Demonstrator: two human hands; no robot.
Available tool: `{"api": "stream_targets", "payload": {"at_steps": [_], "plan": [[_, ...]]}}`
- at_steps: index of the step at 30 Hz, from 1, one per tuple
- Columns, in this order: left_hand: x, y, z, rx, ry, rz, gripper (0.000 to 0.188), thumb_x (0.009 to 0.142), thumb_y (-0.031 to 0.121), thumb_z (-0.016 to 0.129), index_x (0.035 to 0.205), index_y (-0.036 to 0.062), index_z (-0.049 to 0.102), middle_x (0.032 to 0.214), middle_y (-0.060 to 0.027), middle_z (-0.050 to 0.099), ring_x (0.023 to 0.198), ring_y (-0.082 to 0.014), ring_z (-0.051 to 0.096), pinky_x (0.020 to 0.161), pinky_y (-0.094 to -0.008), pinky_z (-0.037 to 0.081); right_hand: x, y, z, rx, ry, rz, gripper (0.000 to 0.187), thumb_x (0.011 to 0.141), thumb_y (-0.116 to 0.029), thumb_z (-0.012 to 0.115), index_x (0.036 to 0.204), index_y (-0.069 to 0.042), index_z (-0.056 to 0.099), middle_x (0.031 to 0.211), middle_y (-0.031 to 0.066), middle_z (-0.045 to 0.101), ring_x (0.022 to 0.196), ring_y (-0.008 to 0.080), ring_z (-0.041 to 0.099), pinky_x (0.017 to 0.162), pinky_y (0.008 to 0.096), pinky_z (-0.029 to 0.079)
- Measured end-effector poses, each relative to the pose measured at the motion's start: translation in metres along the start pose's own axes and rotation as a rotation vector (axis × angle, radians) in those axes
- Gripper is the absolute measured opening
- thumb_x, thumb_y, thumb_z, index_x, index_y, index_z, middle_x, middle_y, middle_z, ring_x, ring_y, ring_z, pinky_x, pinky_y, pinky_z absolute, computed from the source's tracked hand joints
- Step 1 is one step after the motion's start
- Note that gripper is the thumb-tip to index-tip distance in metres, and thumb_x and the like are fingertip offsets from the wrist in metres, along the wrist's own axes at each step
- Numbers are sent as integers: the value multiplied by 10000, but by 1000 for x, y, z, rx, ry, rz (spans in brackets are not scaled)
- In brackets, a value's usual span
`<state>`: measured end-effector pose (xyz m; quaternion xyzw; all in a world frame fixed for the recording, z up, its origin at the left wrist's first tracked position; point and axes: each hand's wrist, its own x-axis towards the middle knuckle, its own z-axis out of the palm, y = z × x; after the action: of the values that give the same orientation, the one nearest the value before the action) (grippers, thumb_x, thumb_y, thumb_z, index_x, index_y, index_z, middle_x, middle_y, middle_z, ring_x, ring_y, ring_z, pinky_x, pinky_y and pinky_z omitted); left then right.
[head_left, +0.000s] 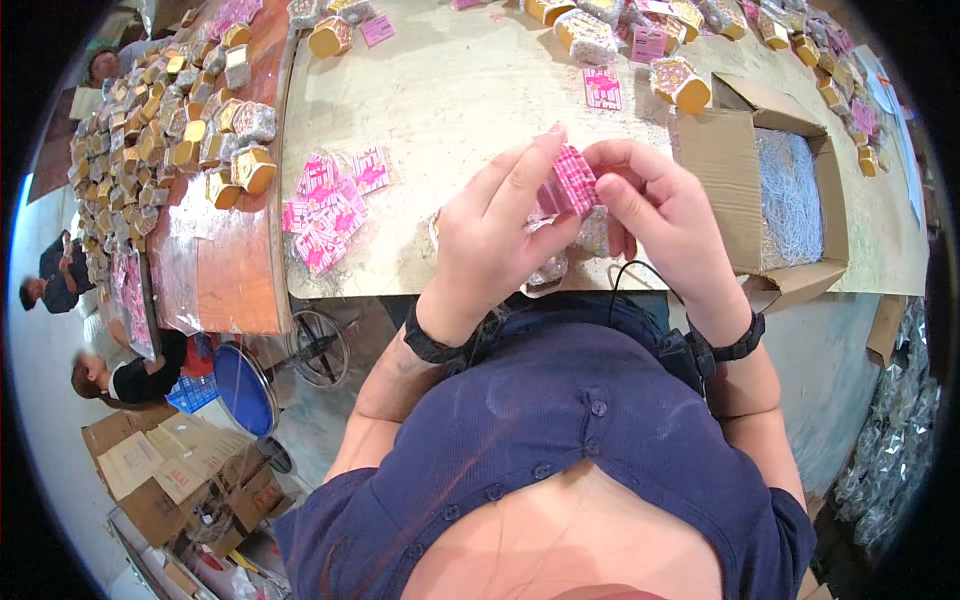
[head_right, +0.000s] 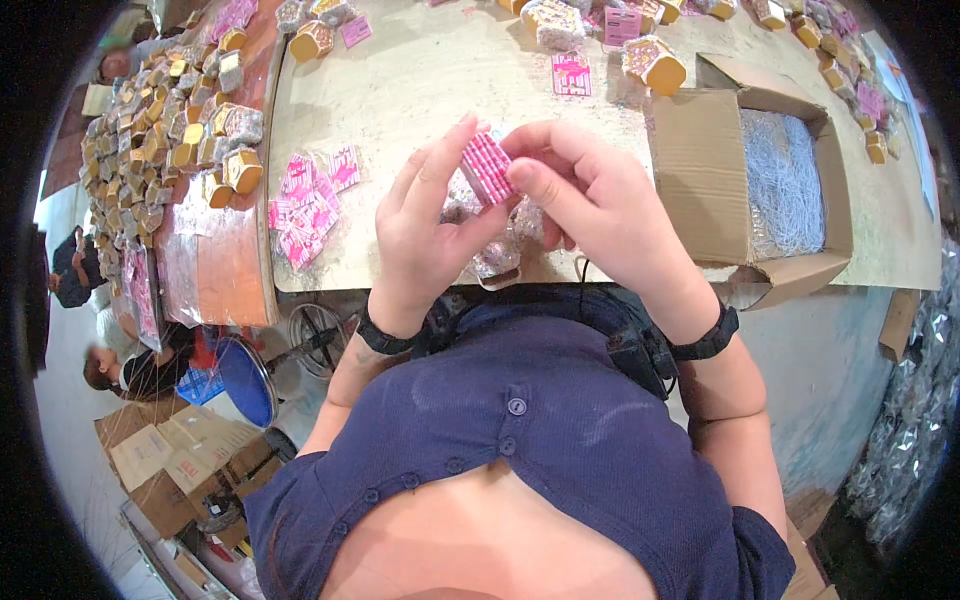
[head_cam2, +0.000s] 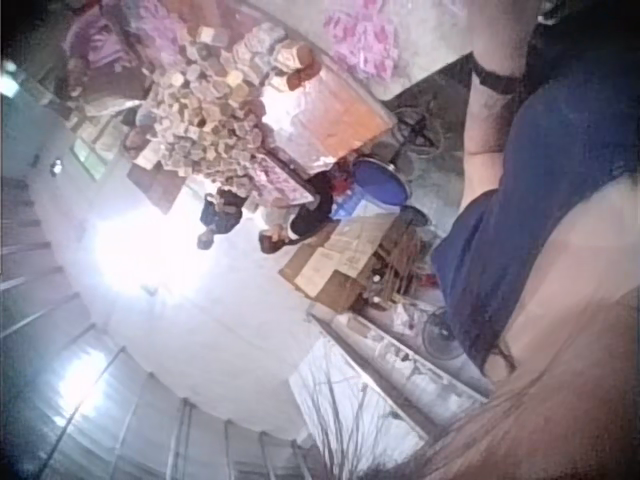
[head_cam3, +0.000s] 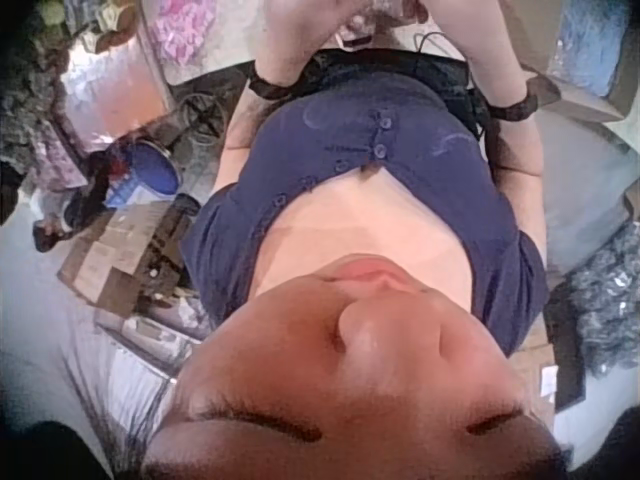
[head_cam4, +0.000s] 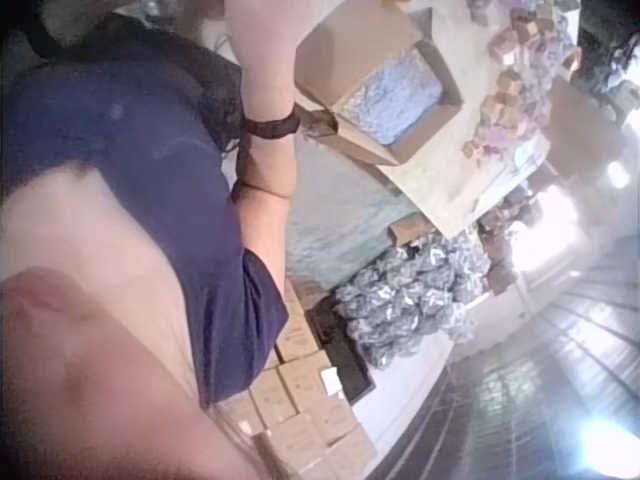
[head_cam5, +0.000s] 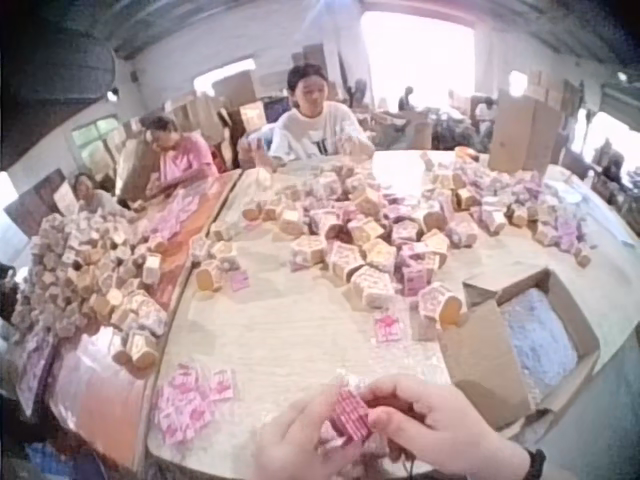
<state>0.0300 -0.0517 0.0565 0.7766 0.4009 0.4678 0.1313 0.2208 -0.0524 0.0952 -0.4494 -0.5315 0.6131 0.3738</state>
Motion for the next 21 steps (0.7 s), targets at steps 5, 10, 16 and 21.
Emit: {"api": "stream_targets", "payload": {"at_steps": [5, 10, 16, 21], "plan": [[-6, -2, 6, 7, 36, 9, 677, 698, 62, 821, 1325, 7, 570, 1127, -165, 675, 968, -273, 688, 804, -351, 565, -5, 13, -7, 169, -93, 135, 312, 990, -191, 606, 1260, -34, 602, 929, 15, 689, 592, 8, 525, 490, 172, 413], [-5, 0, 8, 81, -90, 88, 684, 679, 108, 808, 1317, 23, 576, 1158, -136, 662, 986, -287, 666, 814, -360, 563, -3, 18, -6, 160, -33, 34, 287, 954, -142, 658, 1206, -8, 630, 951, 5, 700, 746, 29, 610, 627, 195, 493], [-14, -4, 7, -141, -93, -45, 646, 685, 38, 831, 1288, 71, 601, 1168, -172, 665, 1011, -259, 684, 827, -349, 566, -4, 11, -38, -592, 141, -252, 314, 907, -259, 707, 1146, -57, 677, 828, 60, 698, 663, 90, 584, 630, 262, 480], [-18, -4, 9, -164, -123, 26, 473, 711, 25, 829, 1157, 53, 676, 1174, -189, 644, 1042, -288, 663, 850, -347, 558, -31, -16, -169, -1173, 723, 188, 391, 928, -374, 632, 1174, -72, 663, 816, 103, 688, 652, 182, 606, 651, 333, 495]]}}
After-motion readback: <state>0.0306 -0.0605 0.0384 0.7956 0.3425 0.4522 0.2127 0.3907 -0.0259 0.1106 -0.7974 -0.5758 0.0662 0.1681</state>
